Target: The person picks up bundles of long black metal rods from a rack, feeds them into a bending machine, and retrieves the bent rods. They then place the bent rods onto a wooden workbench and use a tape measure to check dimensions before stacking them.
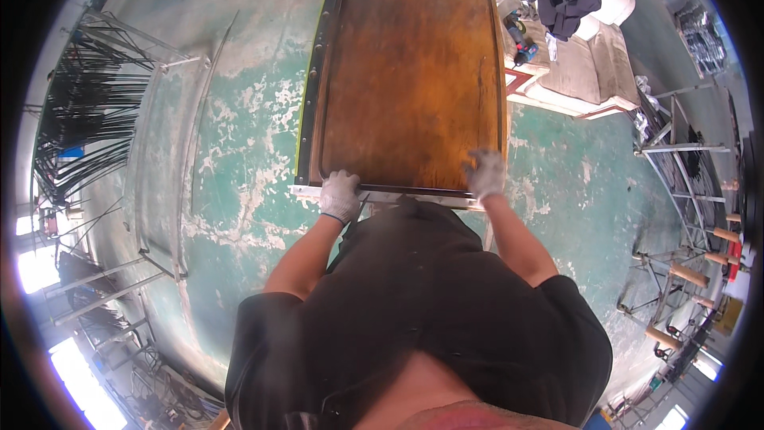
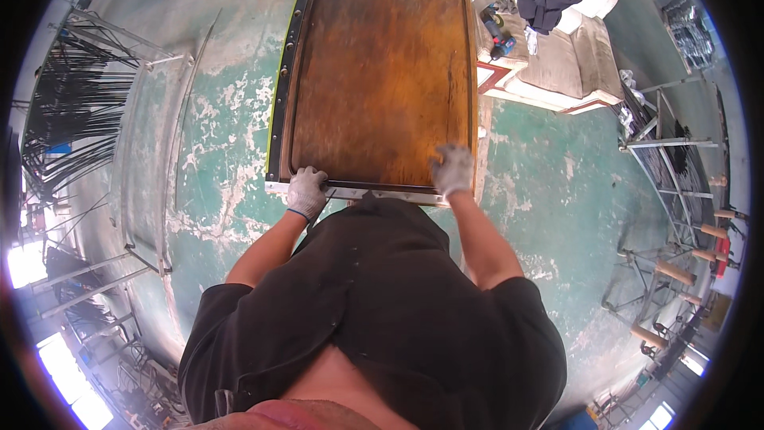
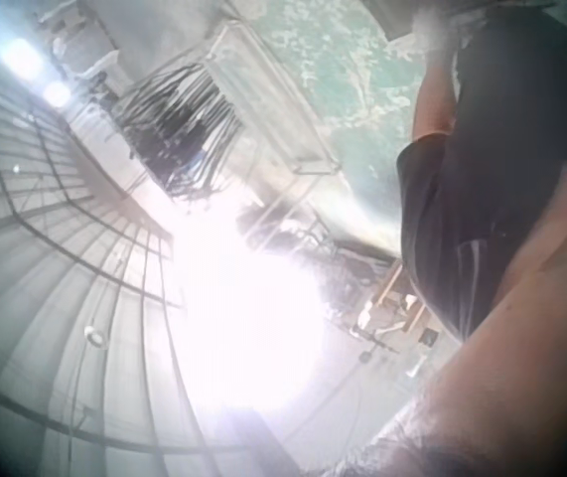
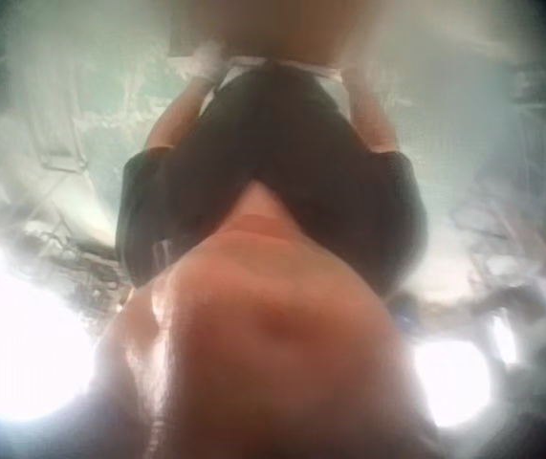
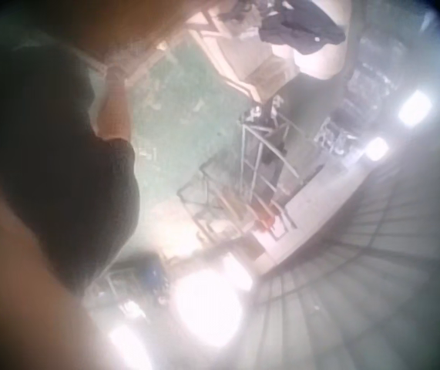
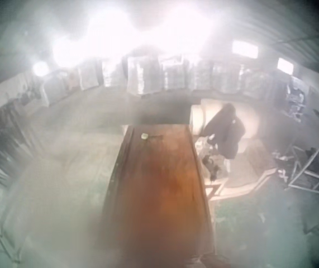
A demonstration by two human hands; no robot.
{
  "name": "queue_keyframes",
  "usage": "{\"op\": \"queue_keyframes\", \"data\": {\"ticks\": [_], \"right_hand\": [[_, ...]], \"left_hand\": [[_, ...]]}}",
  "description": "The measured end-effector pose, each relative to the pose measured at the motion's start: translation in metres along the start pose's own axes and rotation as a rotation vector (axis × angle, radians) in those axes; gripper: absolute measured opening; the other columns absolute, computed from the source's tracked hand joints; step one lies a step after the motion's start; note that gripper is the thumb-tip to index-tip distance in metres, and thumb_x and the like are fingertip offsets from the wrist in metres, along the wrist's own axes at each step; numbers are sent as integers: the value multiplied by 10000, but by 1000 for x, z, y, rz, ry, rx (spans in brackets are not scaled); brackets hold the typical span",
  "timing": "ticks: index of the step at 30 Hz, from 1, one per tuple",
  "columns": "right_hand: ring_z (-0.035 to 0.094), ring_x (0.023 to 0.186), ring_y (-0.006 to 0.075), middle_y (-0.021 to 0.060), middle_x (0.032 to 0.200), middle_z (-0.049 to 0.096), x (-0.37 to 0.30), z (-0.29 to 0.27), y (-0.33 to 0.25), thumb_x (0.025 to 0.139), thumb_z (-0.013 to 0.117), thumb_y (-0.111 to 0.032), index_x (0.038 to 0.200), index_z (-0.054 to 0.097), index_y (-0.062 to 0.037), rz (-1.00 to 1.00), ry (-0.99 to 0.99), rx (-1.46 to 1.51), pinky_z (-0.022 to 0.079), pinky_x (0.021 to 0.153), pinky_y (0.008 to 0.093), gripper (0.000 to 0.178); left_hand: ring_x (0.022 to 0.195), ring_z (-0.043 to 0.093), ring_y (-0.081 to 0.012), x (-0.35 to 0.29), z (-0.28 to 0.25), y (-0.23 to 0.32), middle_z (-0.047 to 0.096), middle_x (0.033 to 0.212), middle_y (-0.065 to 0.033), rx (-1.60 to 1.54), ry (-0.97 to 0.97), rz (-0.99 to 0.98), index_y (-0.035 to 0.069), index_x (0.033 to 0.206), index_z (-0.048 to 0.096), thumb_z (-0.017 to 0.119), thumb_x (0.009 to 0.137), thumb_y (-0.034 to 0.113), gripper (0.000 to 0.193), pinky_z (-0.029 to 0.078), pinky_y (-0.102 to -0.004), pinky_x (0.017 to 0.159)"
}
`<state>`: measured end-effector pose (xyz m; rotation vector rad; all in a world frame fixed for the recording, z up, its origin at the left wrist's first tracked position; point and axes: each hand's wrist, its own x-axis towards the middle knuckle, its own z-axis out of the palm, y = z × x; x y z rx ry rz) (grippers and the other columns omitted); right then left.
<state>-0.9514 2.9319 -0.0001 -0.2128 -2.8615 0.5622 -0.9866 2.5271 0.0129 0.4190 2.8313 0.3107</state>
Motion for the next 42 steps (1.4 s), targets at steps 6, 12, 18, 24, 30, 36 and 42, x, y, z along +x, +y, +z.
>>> {"op": "queue_keyframes", "data": {"ticks": [6,12,18,24,30,36,42], "right_hand": [[691,1063,303,50,1004,754,-83,-5,-17,841,832,-212,897,809,-180,-73,11,60,528,962,485,68],[679,964,283,10,897,724,-76,17,-29,846,820,-220,848,784,-189,-144,-47,51,533,897,463,47],[680,975,285,10,913,731,-78,22,-47,871,792,-227,862,791,-199,-133,-51,41,533,896,457,29],[684,1041,305,36,983,756,-76,5,-51,898,774,-237,929,820,-192,-67,-154,49,531,944,469,71],[677,1173,351,104,1144,770,-70,-10,-22,897,809,-305,1080,807,-127,492,-22,-228,523,1065,476,255],[721,1199,360,150,1248,781,-56,-18,-3,870,786,-252,1250,776,-108,802,-146,-106,560,1058,479,406],[748,1208,366,182,1245,795,-40,-11,-4,852,732,-183,1228,800,-95,985,-128,-49,588,1043,449,392]], "left_hand": [[1107,676,-353,9,-6,0,730,1065,-138,7,-42,47,142,962,809,709,898,191,129,558,-493,956],[1064,669,-367,10,-1,-20,720,995,-134,-34,28,78,129,896,786,707,879,158,85,556,-503,924],[1067,649,-389,5,1,-44,687,987,-147,-60,90,91,109,893,747,668,907,140,86,555,-513,921],[1082,650,-384,1,0,-45,690,1011,-144,-60,66,75,109,926,757,671,918,137,91,553,-513,944],[1126,647,-379,-3,-2,-44,698,1067,-147,-36,39,67,107,973,772,721,911,163,99,551,-502,974],[1231,631,-374,-9,-22,-31,701,1210,-174,-9,-89,46,86,1087,788,706,945,187,193,537,-494,1050],[1187,644,-383,-4,-18,-29,700,1159,-174,-1,-43,44,103,1051,792,761,919,228,185,544,-501,1024]]}}
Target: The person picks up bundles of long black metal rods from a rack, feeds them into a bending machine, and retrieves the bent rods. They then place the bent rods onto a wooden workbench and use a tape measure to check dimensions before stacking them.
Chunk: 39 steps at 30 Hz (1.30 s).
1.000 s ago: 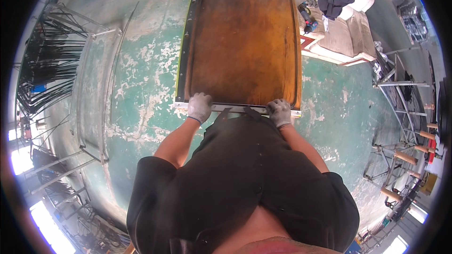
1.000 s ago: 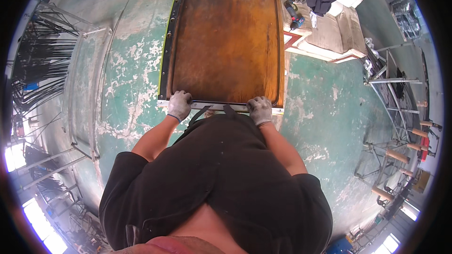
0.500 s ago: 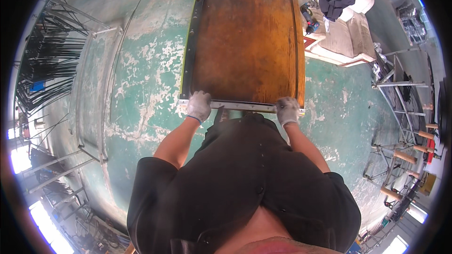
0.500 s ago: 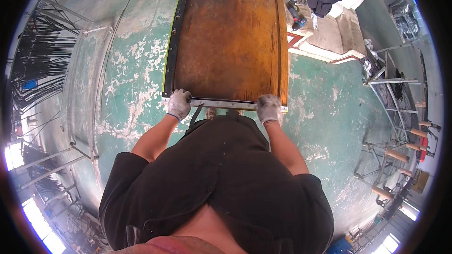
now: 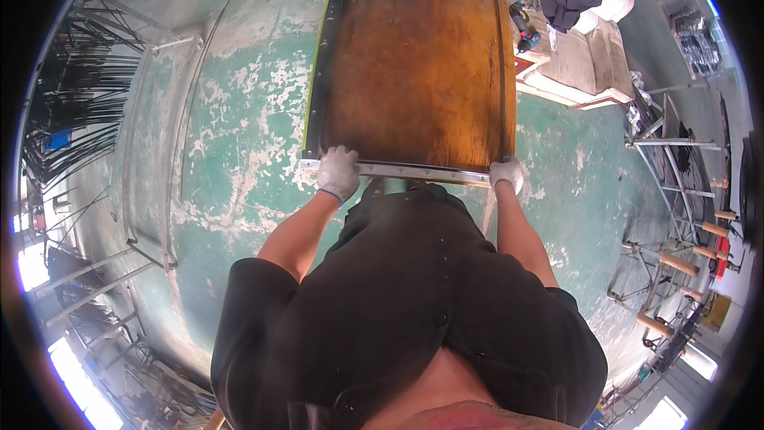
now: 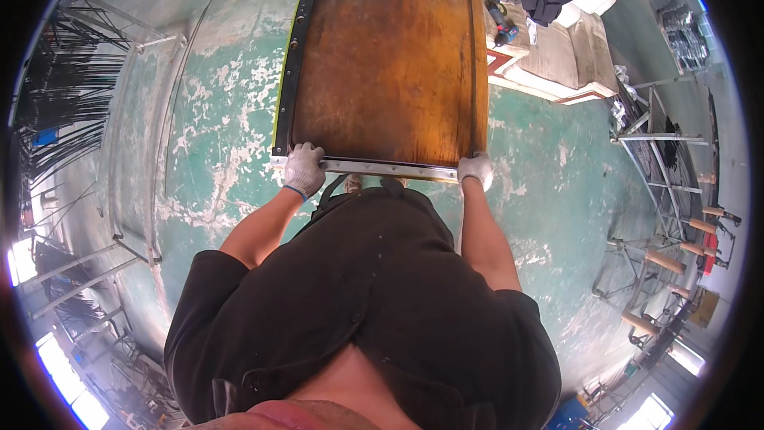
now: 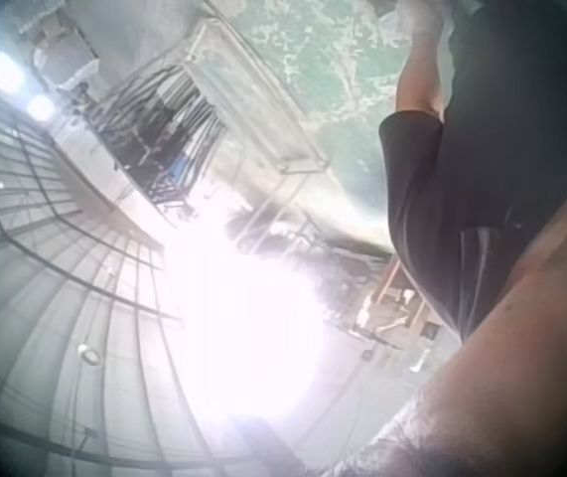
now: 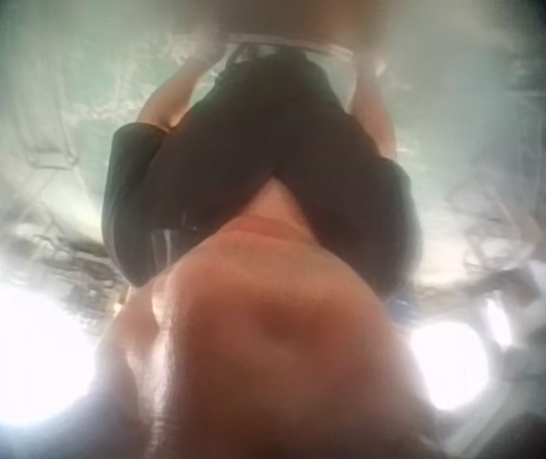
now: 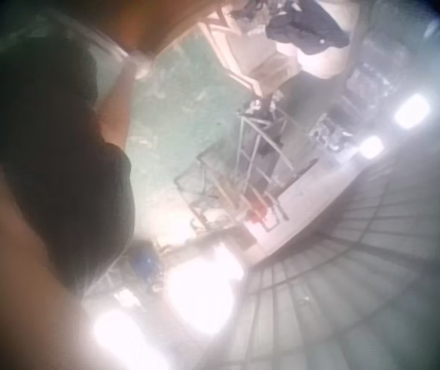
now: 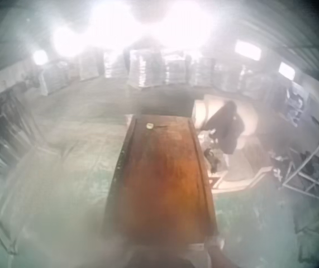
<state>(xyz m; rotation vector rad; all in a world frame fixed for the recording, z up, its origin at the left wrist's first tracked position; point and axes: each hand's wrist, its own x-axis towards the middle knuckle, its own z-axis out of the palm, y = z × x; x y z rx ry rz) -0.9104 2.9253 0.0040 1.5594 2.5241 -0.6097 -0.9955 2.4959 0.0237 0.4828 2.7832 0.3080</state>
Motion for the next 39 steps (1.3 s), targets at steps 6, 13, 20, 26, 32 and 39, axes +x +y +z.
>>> {"op": "queue_keyframes", "data": {"ticks": [6,13,20,26,32,39], "right_hand": [[626,701,157,32,815,684,24,-56,13,834,730,-99,1000,770,-17,-96,-374,671,502,657,319,190],[547,760,64,-22,787,587,-125,-239,-116,897,774,-83,905,665,-39,-761,-464,748,477,688,275,118],[685,850,158,53,897,700,-209,-224,-204,877,898,-142,1066,719,-50,-1290,-590,962,559,792,341,276],[709,1013,190,94,1102,722,-113,-20,-179,976,804,-362,1227,725,-33,-731,-310,622,586,859,362,420],[660,760,184,30,896,677,-92,54,-160,1051,664,-370,1122,706,-106,-16,-1192,1170,538,641,382,277],[656,700,173,23,752,698,55,44,-65,1012,697,-357,1013,804,-126,-58,-228,935,513,615,366,254]], "left_hand": [[1007,739,-387,33,-6,20,775,1068,-170,-463,-72,-63,61,1097,806,744,950,284,274,596,-446,915],[1018,715,-242,71,-157,124,749,1107,-110,-1546,-429,137,-7,1373,670,716,1060,469,572,577,-421,937],[1045,727,-302,56,-344,179,753,1085,-155,-1740,-265,480,-22,1273,666,654,1037,185,315,577,-469,995],[922,563,-198,-3,-391,148,579,967,-29,-1979,-298,697,93,1160,594,648,918,44,253,483,-381,843],[778,457,-162,-23,-390,115,492,900,15,-2062,-356,878,111,1142,539,688,885,25,310,393,-345,719],[802,709,-267,9,-282,26,705,916,-132,-1427,149,5,-39,1263,637,656,992,116,313,594,-410,791]]}}
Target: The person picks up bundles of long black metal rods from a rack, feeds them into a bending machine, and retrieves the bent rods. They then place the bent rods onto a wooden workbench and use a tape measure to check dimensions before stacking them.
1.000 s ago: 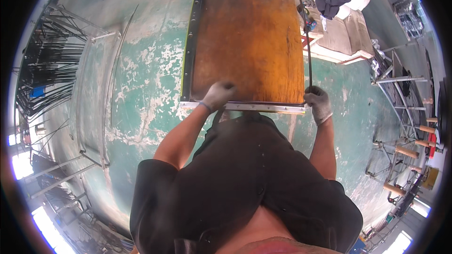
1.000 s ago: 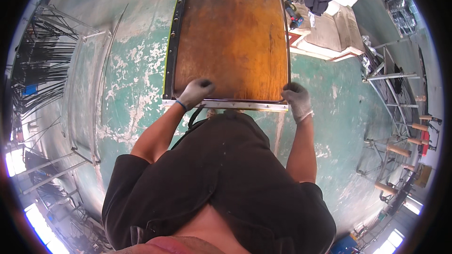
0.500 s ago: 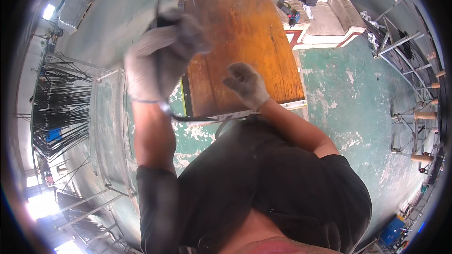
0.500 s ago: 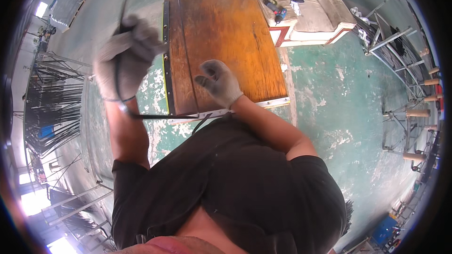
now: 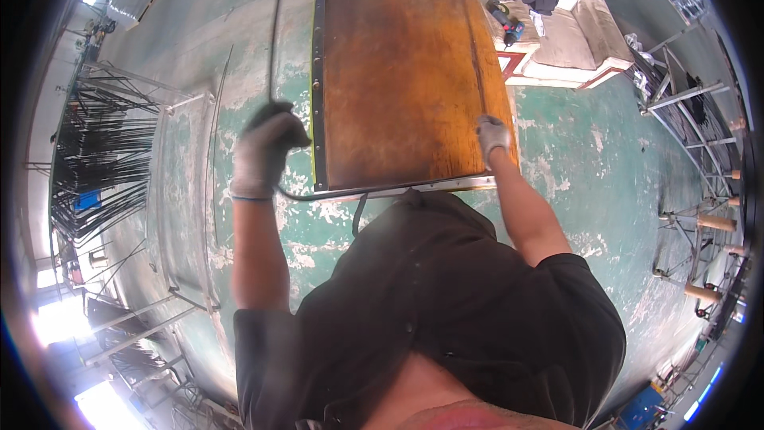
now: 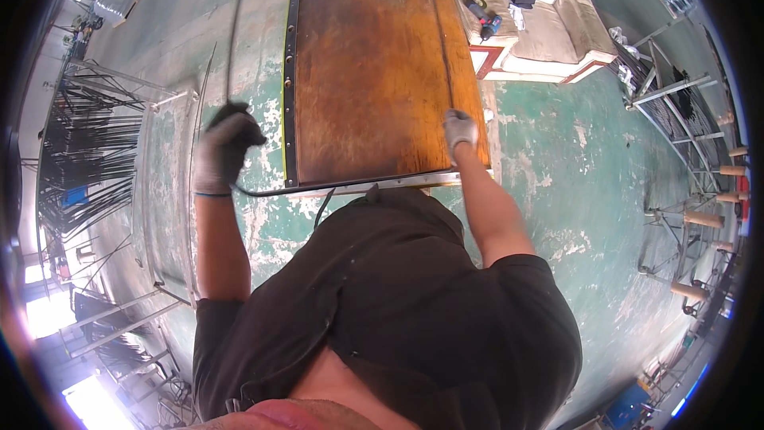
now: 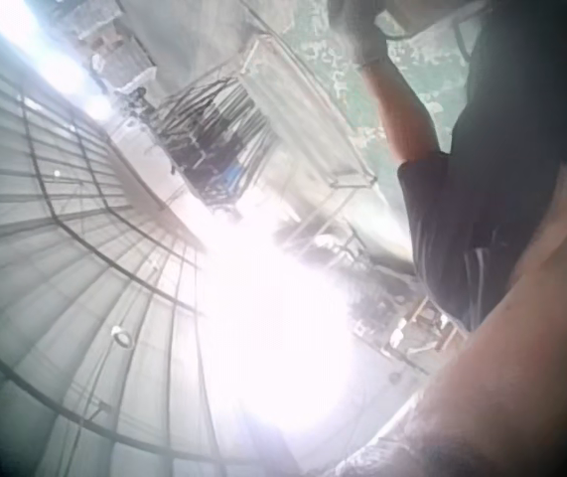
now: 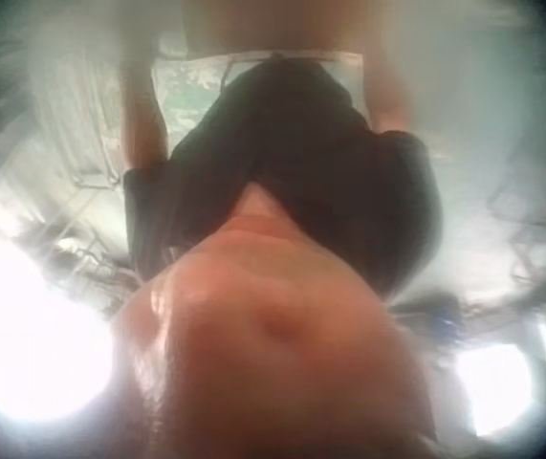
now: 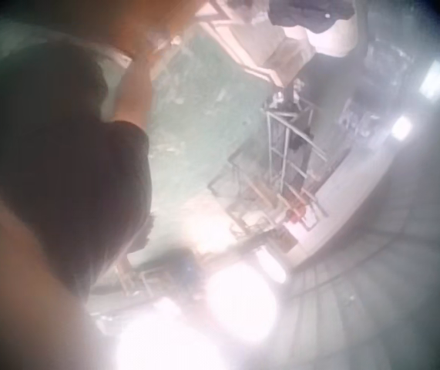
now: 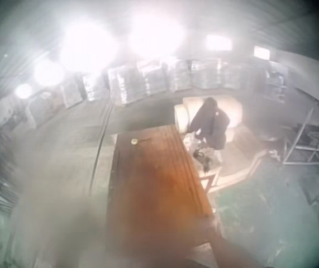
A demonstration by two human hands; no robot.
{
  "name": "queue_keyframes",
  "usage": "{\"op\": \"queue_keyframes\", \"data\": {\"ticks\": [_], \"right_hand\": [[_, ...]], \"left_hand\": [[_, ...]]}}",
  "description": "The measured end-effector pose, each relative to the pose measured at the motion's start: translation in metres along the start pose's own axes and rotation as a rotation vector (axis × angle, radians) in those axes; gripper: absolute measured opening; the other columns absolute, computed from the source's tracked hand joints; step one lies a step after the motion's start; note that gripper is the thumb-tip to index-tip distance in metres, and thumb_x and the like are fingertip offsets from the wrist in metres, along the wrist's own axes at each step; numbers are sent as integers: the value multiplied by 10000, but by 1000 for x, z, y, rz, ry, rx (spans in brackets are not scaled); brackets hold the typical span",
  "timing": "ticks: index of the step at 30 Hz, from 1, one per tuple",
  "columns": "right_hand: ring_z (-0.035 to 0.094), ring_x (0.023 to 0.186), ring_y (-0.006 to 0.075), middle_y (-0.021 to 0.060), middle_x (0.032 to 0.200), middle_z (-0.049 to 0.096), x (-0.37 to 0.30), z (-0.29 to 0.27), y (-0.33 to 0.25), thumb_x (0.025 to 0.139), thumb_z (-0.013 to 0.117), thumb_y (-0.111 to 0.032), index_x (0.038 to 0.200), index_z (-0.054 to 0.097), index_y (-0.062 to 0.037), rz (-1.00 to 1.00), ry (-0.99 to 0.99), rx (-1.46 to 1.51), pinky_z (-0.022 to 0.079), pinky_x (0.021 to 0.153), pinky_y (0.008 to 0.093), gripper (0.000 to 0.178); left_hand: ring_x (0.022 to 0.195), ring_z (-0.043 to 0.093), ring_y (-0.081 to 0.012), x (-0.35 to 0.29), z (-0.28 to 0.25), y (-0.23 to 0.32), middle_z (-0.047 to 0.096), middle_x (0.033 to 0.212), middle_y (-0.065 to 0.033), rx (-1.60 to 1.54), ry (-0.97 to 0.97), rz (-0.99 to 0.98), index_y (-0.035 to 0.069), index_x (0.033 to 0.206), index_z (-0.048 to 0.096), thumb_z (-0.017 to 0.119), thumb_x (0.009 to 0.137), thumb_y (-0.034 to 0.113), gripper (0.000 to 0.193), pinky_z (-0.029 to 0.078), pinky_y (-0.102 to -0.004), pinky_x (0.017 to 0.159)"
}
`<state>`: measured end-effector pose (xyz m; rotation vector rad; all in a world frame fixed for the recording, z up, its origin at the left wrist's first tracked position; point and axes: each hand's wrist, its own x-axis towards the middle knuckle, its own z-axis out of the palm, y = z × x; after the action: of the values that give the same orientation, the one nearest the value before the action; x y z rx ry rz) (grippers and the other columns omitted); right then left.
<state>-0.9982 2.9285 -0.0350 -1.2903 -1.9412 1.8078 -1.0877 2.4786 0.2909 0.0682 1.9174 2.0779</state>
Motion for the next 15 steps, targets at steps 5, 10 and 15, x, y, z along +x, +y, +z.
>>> {"op": "queue_keyframes", "data": {"ticks": [5,10,15], "right_hand": [[795,980,291,154,1031,834,13,-30,-3,1003,719,-383,1137,838,-55,-49,258,-411,597,923,407,374],[798,1067,310,171,1093,834,24,-38,13,989,745,-345,1176,836,-70,-7,350,-403,593,957,408,345],[697,1267,339,168,1392,722,35,-62,40,959,738,-247,1383,745,-122,-316,246,-567,539,1108,439,442]], "left_hand": [[618,607,-166,15,-40,-175,646,820,-69,109,294,-297,-38,1219,655,644,894,-3,327,533,-337,568],[873,733,-368,32,-39,-268,734,937,-178,983,341,-209,8,1249,708,623,907,76,358,615,-470,849],[1299,633,-398,11,-7,-274,699,1334,-185,1450,-49,-85,91,1262,762,682,909,151,367,536,-487,1111]]}}
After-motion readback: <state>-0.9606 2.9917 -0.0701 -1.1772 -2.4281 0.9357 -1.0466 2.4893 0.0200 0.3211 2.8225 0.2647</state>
